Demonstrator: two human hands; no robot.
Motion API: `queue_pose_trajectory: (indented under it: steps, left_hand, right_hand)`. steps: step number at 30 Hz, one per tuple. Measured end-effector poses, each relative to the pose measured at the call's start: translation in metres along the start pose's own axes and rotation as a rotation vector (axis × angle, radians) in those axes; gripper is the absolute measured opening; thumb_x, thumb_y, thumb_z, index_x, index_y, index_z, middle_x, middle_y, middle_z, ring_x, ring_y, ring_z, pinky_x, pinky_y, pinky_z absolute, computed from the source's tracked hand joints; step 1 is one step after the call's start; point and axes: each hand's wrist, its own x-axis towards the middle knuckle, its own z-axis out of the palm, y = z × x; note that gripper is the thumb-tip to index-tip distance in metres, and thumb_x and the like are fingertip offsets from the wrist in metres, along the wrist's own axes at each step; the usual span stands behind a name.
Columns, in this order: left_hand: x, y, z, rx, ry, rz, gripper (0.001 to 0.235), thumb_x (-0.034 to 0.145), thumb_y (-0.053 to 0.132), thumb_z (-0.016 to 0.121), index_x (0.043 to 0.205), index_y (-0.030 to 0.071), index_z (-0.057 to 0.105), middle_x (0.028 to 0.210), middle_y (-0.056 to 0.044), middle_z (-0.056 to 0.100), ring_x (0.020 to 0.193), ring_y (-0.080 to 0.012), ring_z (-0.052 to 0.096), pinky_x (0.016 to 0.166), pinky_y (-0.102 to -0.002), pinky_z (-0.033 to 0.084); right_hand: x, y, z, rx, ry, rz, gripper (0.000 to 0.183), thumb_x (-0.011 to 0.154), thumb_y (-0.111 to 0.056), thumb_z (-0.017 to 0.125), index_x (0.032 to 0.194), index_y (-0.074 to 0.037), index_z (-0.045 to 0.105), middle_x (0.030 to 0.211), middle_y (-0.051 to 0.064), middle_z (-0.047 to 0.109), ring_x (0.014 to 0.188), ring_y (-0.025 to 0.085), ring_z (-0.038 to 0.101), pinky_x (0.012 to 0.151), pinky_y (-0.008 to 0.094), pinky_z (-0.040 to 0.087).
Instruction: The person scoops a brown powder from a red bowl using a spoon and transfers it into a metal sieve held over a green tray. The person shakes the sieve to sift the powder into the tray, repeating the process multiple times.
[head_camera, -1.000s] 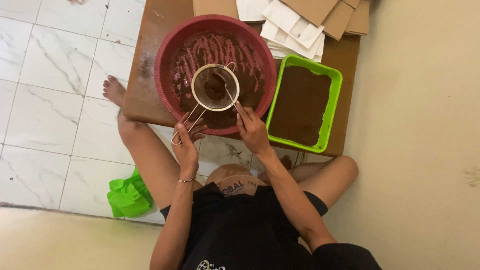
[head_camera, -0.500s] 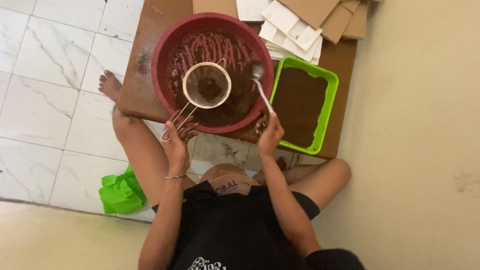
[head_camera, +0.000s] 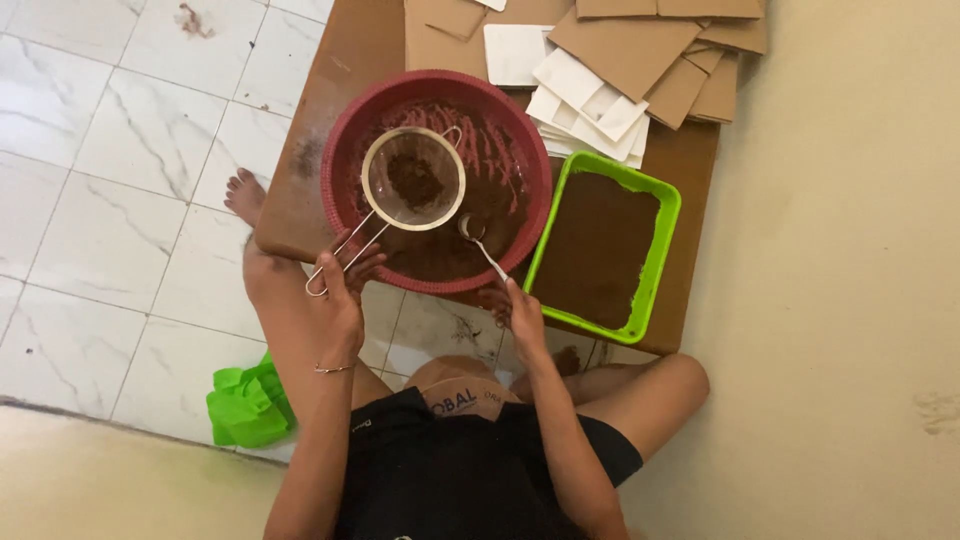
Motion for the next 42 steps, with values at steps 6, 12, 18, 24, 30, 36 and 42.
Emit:
queue_pose_trajectory:
  steps: [6, 12, 18, 24, 30, 36, 42]
  left_hand:
    - [0.004, -0.002, 0.005, 0.114, -0.018, 0.1, 0.034, 0.097, -0.016, 0.044, 0.13, -0.021, 0.033, 0.117, -0.028, 0.051, 0.096, -0.0332, 0.078, 0.074, -0.032, 0.069]
    - [0.013, -0.214, 0.009, -0.414, -0.075, -0.117, 0.053, 0.113, 0.039, 0.032, 0.145, 0.003, 0.056, 0.113, -0.03, 0.072, 0.103, -0.0372, 0.075, 0.086, -0.037, 0.06]
    - [0.002, -0.218, 0.018, -0.403, -0.06, -0.185, 0.059, 0.11, 0.048, 0.035, 0.146, 0.004, 0.054, 0.116, -0.027, 0.071, 0.106, -0.0357, 0.074, 0.09, -0.04, 0.058]
    - [-0.006, -0.216, 0.027, -0.394, -0.004, -0.18, 0.058, 0.111, 0.044, 0.035, 0.141, -0.001, 0.056, 0.119, -0.032, 0.069, 0.109, -0.043, 0.072, 0.097, -0.051, 0.056]
    - [-0.013, -0.205, 0.03, -0.337, 0.007, -0.171, 0.052, 0.113, 0.041, 0.035, 0.144, 0.007, 0.057, 0.112, -0.026, 0.073, 0.104, -0.0329, 0.075, 0.089, -0.037, 0.059]
    - [-0.018, -0.238, 0.044, -0.469, 0.087, -0.253, 0.054, 0.11, 0.048, 0.038, 0.146, 0.012, 0.055, 0.116, -0.022, 0.073, 0.104, -0.0276, 0.076, 0.086, -0.032, 0.061]
    - [-0.023, -0.243, 0.052, -0.513, 0.116, -0.345, 0.055, 0.108, 0.052, 0.041, 0.146, 0.016, 0.058, 0.119, -0.021, 0.073, 0.105, -0.0264, 0.075, 0.088, -0.035, 0.059]
  right_hand:
    - [-0.043, -0.025, -0.055, -0.399, -0.27, 0.044, 0.058, 0.105, -0.044, 0.053, 0.134, 0.005, 0.066, 0.118, 0.028, 0.073, 0.103, 0.037, 0.067, 0.092, 0.048, 0.052]
    - [-0.066, -0.094, -0.151, -1.151, 0.501, 0.259, 0.094, 0.099, -0.086, 0.018, 0.133, -0.015, 0.07, 0.123, 0.028, 0.073, 0.128, 0.045, 0.061, 0.117, 0.051, 0.038]
    - [0.039, -0.014, -0.294, -0.95, 0.605, -0.538, 0.031, 0.104, -0.009, 0.059, 0.133, 0.001, 0.064, 0.126, 0.023, 0.056, 0.119, 0.041, 0.057, 0.108, 0.052, 0.04]
    - [0.133, 0.023, -0.328, -0.902, 0.622, -0.328, 0.059, 0.111, -0.031, 0.057, 0.152, 0.006, 0.038, 0.143, 0.037, 0.037, 0.136, 0.058, 0.039, 0.114, 0.065, 0.028]
    - [0.126, 0.024, -0.302, -0.839, 0.652, -0.186, 0.071, 0.117, -0.055, 0.033, 0.145, 0.009, 0.045, 0.132, 0.038, 0.056, 0.126, 0.054, 0.056, 0.104, 0.064, 0.042]
    - [0.133, 0.024, -0.304, -0.814, 0.679, -0.149, 0.079, 0.115, -0.063, 0.027, 0.144, 0.007, 0.047, 0.134, 0.037, 0.058, 0.126, 0.051, 0.057, 0.105, 0.062, 0.043]
    - [0.105, 0.003, -0.282, -0.787, 0.668, -0.127, 0.078, 0.115, -0.059, 0.026, 0.144, 0.011, 0.046, 0.135, 0.038, 0.057, 0.128, 0.053, 0.055, 0.107, 0.063, 0.042]
